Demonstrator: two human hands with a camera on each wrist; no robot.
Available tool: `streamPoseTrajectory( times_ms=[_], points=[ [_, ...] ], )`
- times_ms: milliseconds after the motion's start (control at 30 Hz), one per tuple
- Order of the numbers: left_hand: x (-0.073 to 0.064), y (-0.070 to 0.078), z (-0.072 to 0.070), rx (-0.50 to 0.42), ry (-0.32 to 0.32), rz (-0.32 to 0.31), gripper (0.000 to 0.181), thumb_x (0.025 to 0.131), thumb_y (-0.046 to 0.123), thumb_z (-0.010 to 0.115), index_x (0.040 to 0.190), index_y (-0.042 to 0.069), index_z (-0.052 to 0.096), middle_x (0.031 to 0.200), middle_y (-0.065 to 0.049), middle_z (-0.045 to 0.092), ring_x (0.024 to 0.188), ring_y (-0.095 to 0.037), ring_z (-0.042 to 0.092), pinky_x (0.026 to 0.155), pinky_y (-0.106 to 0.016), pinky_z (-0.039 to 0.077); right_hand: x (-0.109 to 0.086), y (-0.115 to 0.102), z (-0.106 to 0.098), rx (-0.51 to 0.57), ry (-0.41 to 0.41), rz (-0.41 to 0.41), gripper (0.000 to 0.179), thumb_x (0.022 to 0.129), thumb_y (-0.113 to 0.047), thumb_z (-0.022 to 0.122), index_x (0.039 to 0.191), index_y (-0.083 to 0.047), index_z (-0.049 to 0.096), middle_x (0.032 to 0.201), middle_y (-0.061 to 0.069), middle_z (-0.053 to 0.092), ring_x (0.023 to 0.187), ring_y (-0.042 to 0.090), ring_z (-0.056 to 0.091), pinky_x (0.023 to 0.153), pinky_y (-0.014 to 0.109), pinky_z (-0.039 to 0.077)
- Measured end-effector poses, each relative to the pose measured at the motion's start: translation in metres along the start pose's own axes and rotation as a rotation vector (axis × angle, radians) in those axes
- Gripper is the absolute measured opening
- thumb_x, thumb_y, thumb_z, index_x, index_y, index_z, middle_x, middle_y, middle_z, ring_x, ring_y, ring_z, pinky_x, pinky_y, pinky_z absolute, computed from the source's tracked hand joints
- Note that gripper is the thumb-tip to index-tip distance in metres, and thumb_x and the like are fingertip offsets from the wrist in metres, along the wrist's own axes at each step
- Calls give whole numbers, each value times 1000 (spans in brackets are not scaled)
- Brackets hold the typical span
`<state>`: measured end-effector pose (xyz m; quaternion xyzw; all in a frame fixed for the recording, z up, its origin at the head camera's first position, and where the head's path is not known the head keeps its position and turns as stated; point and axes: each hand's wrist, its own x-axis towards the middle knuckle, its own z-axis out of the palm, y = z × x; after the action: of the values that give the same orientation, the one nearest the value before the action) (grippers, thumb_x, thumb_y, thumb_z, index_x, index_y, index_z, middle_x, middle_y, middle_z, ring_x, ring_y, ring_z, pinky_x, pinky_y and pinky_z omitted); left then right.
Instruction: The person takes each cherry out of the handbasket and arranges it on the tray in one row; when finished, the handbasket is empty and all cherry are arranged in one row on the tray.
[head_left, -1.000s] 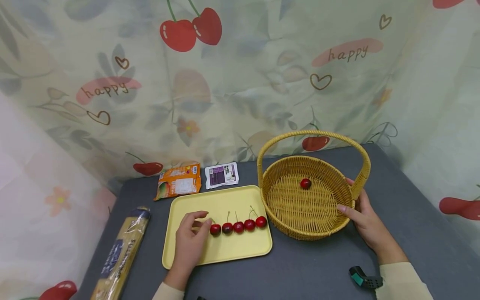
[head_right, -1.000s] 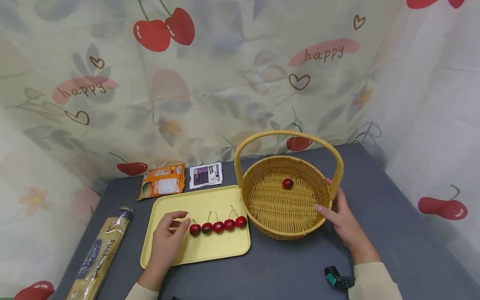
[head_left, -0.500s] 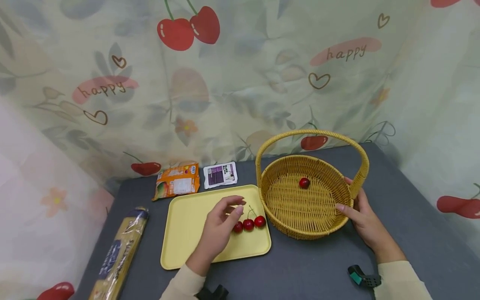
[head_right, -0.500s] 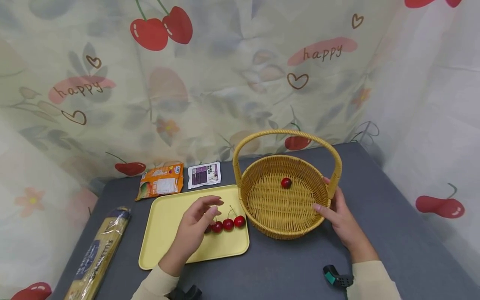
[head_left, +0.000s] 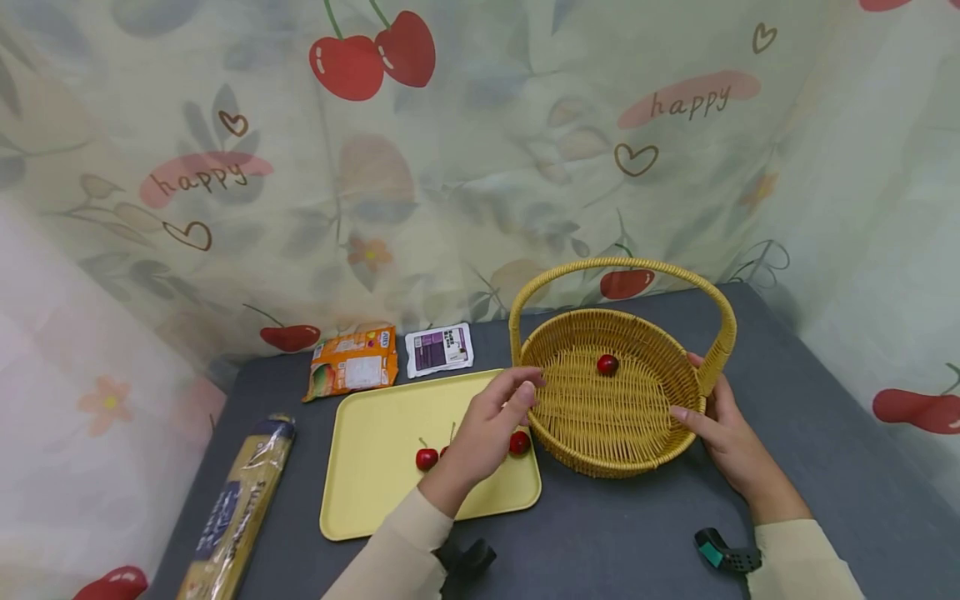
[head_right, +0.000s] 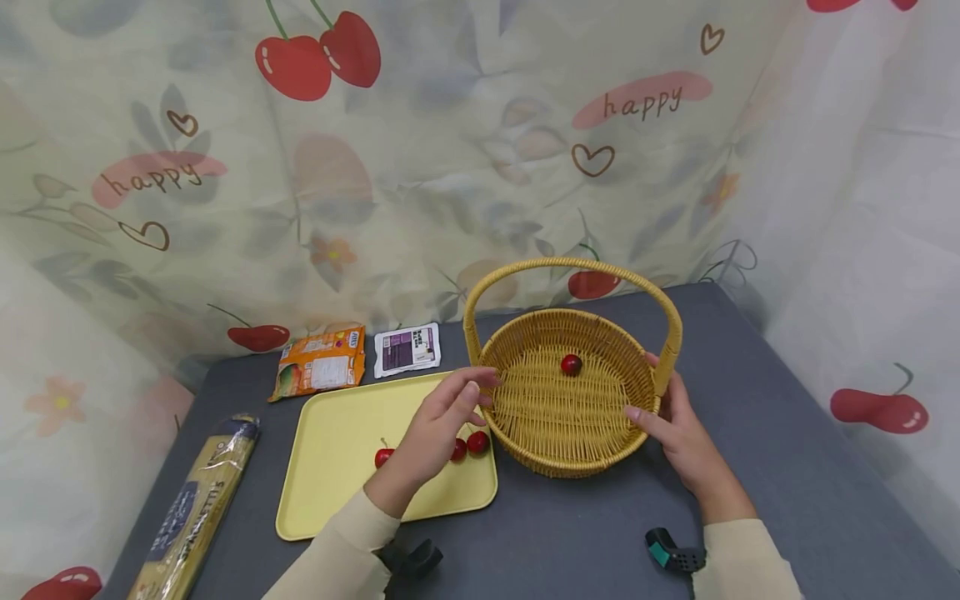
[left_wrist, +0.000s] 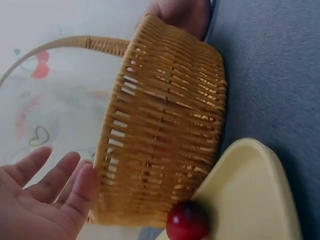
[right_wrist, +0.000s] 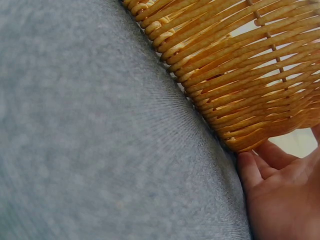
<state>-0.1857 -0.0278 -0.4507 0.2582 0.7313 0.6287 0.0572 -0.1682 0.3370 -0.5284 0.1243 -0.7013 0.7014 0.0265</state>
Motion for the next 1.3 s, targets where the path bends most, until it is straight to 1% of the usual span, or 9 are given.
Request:
streamPoseTrajectory(
  times_ms=[200,400,600,800,900,1033,1133,1233,1300],
  points=[
    [20,7,15,98,-46,-8,46,116,41,53,152,14,61,141,-1,67,123,-22,63,103,-43,52,-1,-1,-1,-6,4,6,80,112,2,54,175,-18,9,169,25,18,144,18,43,103,18,44],
    [43,6,29,138,-91,-56,51,115,51,52,153,19,60,145,2,63,125,-18,61,101,-40,53,-2,-1,-2,-6,8,6,80,112,1,55,175,-18,9,168,25,19,145,18,43,103,18,44],
    [68,1,43,182,-104,-94,55,113,58,51,151,21,61,140,11,63,125,-15,61,103,-38,51,-2,1,-3,-4,6,1,80,112,2,55,175,-18,9,170,25,17,145,18,43,103,18,44],
    [89,-4,54,141,-114,-126,59,114,63,40,153,22,61,136,9,64,121,-16,62,105,-40,49,-1,1,-2,2,0,-2,80,111,2,54,174,-16,8,171,24,15,146,18,42,103,19,44],
    [99,-5,59,119,-118,-176,66,112,68,38,155,22,59,138,8,62,120,-22,63,102,-43,50,-1,0,-2,-4,2,3,80,112,1,55,174,-17,9,171,25,15,146,20,41,103,19,45],
    [113,-9,64,75,-121,-230,73,109,74,38,157,23,58,139,8,62,115,-35,65,91,-43,54,0,-1,-1,-9,5,10,80,111,2,55,175,-18,10,171,25,14,146,21,40,102,19,45],
    [122,-14,67,60,-109,-254,78,108,77,35,158,21,58,144,7,62,123,-28,64,94,-43,53,0,0,-1,-7,3,13,80,112,2,54,175,-18,9,171,25,15,146,20,41,103,19,45],
    [127,-19,69,74,-99,-293,82,106,79,34,160,21,57,152,7,59,137,-17,56,106,-45,50,0,0,-1,-7,-1,13,80,112,1,54,175,-19,9,170,26,15,146,20,41,103,19,44],
    [128,-22,70,101,-106,-333,83,105,82,34,159,25,58,152,8,59,139,-16,55,110,-48,47,0,-1,-1,-11,0,12,80,112,0,55,175,-20,9,170,26,15,146,19,41,103,18,44]
  ],
)
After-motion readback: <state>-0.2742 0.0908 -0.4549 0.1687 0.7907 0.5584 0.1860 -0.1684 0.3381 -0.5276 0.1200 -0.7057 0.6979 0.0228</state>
